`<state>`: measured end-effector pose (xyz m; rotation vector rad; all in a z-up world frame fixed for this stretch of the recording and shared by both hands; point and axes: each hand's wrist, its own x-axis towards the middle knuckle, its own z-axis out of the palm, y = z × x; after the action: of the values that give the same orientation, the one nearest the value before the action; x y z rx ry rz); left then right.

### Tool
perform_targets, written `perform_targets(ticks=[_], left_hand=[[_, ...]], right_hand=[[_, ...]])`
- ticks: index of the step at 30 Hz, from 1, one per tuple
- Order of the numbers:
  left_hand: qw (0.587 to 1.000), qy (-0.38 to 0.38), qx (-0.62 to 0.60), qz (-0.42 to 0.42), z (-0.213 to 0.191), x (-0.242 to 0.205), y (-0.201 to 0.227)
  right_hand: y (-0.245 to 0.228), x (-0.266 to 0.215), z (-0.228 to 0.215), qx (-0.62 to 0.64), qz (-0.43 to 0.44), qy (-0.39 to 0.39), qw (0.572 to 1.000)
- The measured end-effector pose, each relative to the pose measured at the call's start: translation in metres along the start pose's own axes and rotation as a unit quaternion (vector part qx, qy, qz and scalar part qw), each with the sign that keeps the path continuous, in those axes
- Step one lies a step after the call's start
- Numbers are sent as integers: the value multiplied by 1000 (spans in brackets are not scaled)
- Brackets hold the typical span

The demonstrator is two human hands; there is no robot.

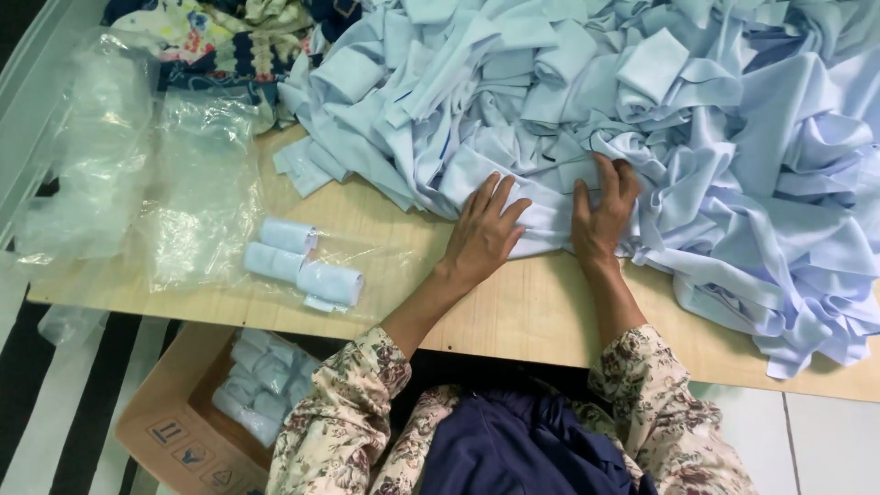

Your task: Folding light blue fabric pieces and placing them into small plastic bags for packaging.

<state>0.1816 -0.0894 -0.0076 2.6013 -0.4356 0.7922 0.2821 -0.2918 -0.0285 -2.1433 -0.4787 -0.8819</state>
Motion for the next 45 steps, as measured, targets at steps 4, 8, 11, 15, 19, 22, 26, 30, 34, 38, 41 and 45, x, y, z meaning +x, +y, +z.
perform_targets(ticks=[4, 8, 11, 15, 19, 22, 26, 30, 34, 38, 41, 45], left_hand=[[998, -34, 46, 20, 35, 2, -21], [999, -4, 16, 31, 34, 7, -27], [999, 13, 22, 34, 34, 4, -27], [999, 21, 16, 36, 14, 13, -15], [999, 17, -27, 11, 3, 20, -9], [996, -30, -82, -35, -3, 18, -4], [994, -39, -93, -44, -4, 19, -2], [996, -46, -73, -23, 7, 15, -7], [997, -31, -64, -6, 10, 13, -10], [996, -19, -89, -12, 17, 12, -15], [998, -12, -68, 3, 18, 10, -14], [998, -14, -66, 11, 14, 12, -13]], right_hand=[[-4, 13, -12, 47, 41, 11, 998], [13, 22, -7, 32, 37, 11, 999], [34, 16, 2, -8, 17, 2, 1000], [45, 9, 13, -40, -35, -13, 999], [9, 7, 7, -60, -92, -41, 993], [-24, 0, -2, -20, -135, -80, 987], [-28, -6, 1, 75, -142, -159, 974], [-23, -3, 2, 157, -86, -121, 976], [-25, 33, -44, 218, 103, -74, 968], [0, 47, -57, 342, 225, 20, 912], [5, 46, -56, 368, 222, 50, 902], [-2, 44, -54, 312, 199, 11, 929]])
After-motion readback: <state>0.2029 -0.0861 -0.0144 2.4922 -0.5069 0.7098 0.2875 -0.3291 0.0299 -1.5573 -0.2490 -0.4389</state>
